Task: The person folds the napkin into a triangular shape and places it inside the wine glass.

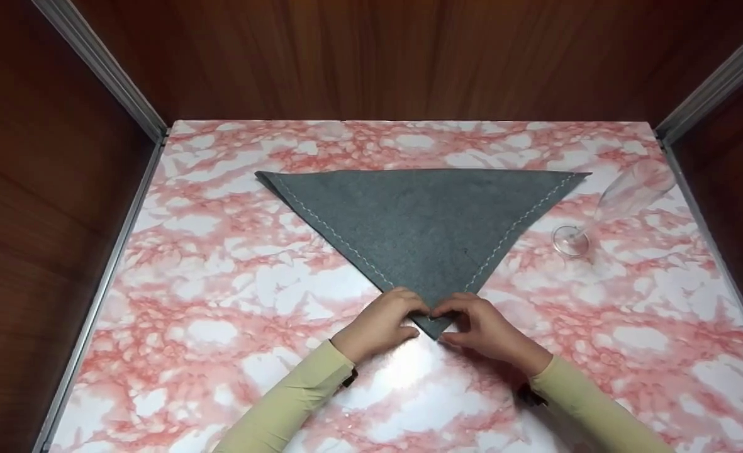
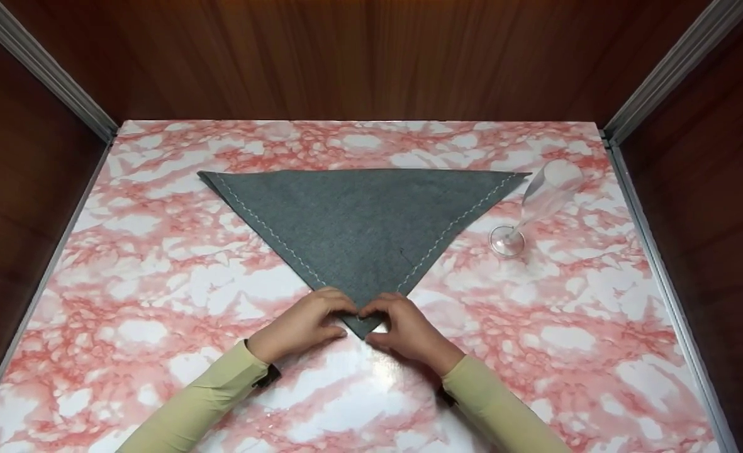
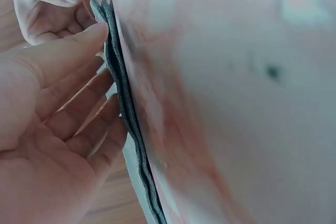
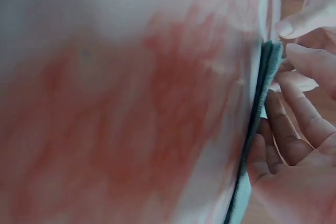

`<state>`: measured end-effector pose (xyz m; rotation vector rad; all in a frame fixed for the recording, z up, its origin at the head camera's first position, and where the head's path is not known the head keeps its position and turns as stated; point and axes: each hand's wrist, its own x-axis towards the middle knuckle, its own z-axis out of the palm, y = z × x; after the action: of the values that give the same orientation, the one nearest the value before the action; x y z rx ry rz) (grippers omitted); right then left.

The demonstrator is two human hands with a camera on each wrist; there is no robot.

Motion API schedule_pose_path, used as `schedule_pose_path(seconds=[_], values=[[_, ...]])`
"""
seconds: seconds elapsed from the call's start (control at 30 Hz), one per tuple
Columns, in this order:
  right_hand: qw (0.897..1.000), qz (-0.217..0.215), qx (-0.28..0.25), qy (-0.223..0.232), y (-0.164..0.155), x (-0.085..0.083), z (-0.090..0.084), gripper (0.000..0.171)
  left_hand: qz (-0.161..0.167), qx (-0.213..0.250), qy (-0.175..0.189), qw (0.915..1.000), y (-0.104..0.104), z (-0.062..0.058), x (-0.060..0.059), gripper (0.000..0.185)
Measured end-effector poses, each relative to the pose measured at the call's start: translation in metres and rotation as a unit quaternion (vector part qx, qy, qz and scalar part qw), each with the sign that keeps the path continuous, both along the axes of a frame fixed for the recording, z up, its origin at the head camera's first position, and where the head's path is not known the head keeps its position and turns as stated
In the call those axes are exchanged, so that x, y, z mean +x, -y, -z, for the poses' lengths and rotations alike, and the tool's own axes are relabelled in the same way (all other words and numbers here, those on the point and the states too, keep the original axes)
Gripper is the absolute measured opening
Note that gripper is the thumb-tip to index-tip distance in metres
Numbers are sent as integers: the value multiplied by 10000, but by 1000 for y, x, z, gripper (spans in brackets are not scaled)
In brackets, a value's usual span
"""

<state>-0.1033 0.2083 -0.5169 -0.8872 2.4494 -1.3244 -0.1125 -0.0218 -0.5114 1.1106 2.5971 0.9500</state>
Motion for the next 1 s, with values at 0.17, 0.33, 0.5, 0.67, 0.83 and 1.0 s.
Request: schedule_pose_path(seconds=[0.17, 0.33, 0.5, 0.67, 0.83, 1.0], values=[[9998, -176, 13, -86, 1, -4, 1, 31, -159, 92, 226, 9996, -2, 1, -2, 35], [9982, -227, 480, -281, 5, -5, 0, 34, -467, 248, 691, 9962, -2, -2, -3, 37], [9953, -169, 854, -430, 9, -5, -2, 35, -737, 643, 1210, 9878, -1, -3, -3, 45], [9929, -214, 969, -652, 12, -4, -3, 34, -778, 965, 1397, 9824, -1, -2, -2, 45], [9916, -212, 952, -854, 12, -5, -2, 32, -693, 1024, 1269, 9842, -4, -1, -1, 42], [9905, -182, 1003, -924, 13, -6, -3, 26, -577, 1018, 1139, 9866, -7, 1, 0, 42]])
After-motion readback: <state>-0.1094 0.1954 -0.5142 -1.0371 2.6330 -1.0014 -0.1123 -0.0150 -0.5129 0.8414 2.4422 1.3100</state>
